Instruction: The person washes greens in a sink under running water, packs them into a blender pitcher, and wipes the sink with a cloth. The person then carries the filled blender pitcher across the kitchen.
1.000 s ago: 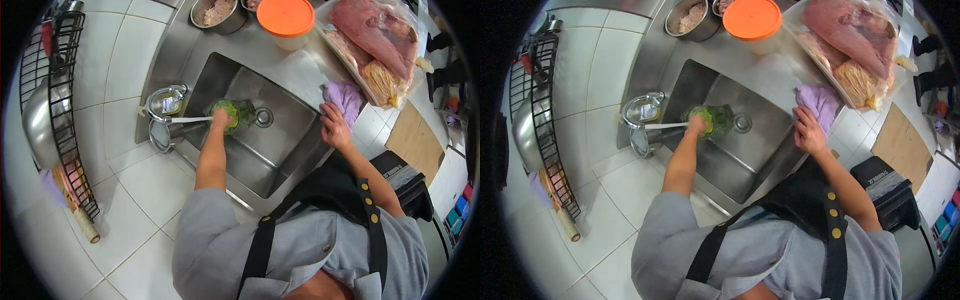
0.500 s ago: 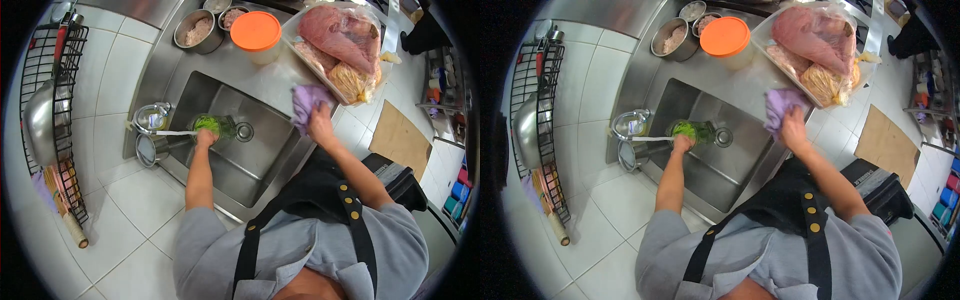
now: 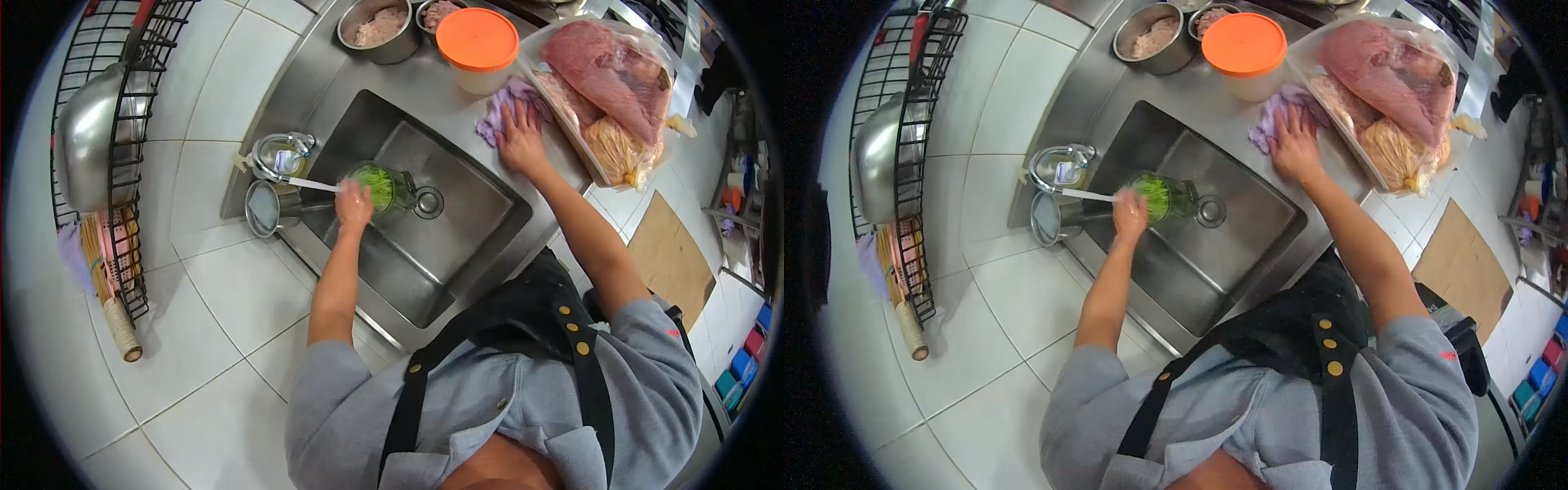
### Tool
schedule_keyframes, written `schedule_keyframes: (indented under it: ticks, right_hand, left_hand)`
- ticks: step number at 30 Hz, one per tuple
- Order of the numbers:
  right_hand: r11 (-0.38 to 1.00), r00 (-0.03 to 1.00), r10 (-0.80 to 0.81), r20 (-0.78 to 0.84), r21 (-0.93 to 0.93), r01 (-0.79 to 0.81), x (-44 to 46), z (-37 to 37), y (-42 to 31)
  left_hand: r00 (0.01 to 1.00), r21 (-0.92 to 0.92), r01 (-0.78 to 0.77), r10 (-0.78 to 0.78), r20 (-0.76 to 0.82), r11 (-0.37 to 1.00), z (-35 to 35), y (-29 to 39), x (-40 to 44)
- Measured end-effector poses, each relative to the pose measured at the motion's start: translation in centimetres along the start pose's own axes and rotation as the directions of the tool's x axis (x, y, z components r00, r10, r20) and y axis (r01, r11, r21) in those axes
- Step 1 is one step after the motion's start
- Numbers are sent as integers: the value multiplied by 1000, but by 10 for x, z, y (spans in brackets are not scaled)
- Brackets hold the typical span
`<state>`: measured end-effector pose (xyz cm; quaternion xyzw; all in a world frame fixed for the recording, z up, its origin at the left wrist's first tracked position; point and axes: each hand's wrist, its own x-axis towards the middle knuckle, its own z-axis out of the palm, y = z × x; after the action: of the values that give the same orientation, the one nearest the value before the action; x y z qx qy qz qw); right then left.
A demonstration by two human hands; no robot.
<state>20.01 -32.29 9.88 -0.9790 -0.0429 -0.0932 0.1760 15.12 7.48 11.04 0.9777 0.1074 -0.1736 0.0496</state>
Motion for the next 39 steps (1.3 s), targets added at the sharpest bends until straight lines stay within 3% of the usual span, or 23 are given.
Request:
schedule_keyframes:
  ticks: [1, 2, 3, 5, 8, 10, 12, 17, 19, 20, 22, 23, 24, 25, 26, 29, 31, 33, 34, 35, 37, 39]
  right_hand:
    - [1000, 1000, -5, -4, 1, 5, -8, -5, 4]
    - [1000, 999, -7, 44, 27, 6, -25, -11, 7]
    - [999, 996, -6, 89, 51, 1, -44, -18, 9]
    - [999, 992, -24, 122, 50, 18, -85, -40, 18]
    - [996, 993, -35, 113, 80, 26, -123, -54, 28]
    - [998, 998, -56, 4, 36, 56, -132, -53, 27]
    - [998, 999, -49, 0, 40, 49, -129, -52, 25]
    - [997, 998, -39, -50, 65, 42, -131, -49, 27]
    - [995, 996, -44, -75, 87, 50, -133, -49, 29]
    - [994, 996, -45, -74, 94, 51, -133, -49, 29]
    - [995, 994, -48, -96, 85, 57, -133, -50, 29]
    - [994, 995, -48, -93, 91, 56, -133, -50, 28]
    - [995, 996, -38, -80, 92, 45, -134, -50, 28]
    - [995, 997, -25, -71, 90, 31, -134, -50, 29]
    - [996, 997, -16, -75, 87, 23, -134, -50, 29]
    - [994, 998, -4, -68, 106, 11, -133, -49, 31]
    - [995, 999, 7, -43, 100, -3, -133, -49, 30]
    - [996, 999, 17, -32, 90, -14, -133, -51, 29]
    - [996, 1000, 22, -20, 86, -20, -131, -52, 29]
    - [997, 999, 36, -22, 76, -34, -127, -52, 28]
    - [997, 1000, 26, -11, 68, -25, -129, -54, 26]
    - [997, 1000, 16, -19, 81, -14, -130, -52, 27]
  left_hand:
    - [953, 59, -227, 234, -190, 972, 5, 3, -5]
    - [823, 155, -423, 450, -347, 893, 12, 5, -11]
    - [824, 153, -423, 449, -345, 893, 21, 6, -11]
    - [872, 35, -428, 422, -246, 903, 45, 7, -4]
    - [884, 96, -414, 425, -196, 905, 65, -1, 9]
    - [895, 129, -397, 414, -164, 909, 62, -1, 6]
    - [952, 133, -283, 260, 163, 950, 44, 12, 9]
    - [933, 21, -360, 360, -20, 933, 18, -2, 13]
    - [951, -78, -253, 233, -205, 964, 7, -22, 19]
    - [952, -73, -248, 229, -204, 966, 4, -31, 24]
    - [991, -25, 30, -33, -133, 999, 2, -48, 40]
    - [991, -21, 34, -37, -131, 999, -2, -52, 49]
    - [981, -175, 140, -113, 158, 974, -7, -53, 58]
    - [889, -289, 275, -129, 439, 917, -11, -51, 66]
    - [891, -287, 266, -121, 438, 920, -11, -49, 70]
    - [807, -274, 440, -243, 538, 855, -9, -38, 82]
    - [804, -181, 420, -272, 529, 889, 2, -25, 75]
    - [874, -301, 324, -162, 457, 897, 31, -23, 78]
    - [865, -171, 341, -237, 442, 924, 28, -10, 73]
    - [866, -171, 326, -222, 447, 930, 32, -8, 83]
    - [938, 82, 81, -104, 331, 993, 61, -24, 88]
    - [964, 20, 37, -41, 264, 999, 62, -34, 75]
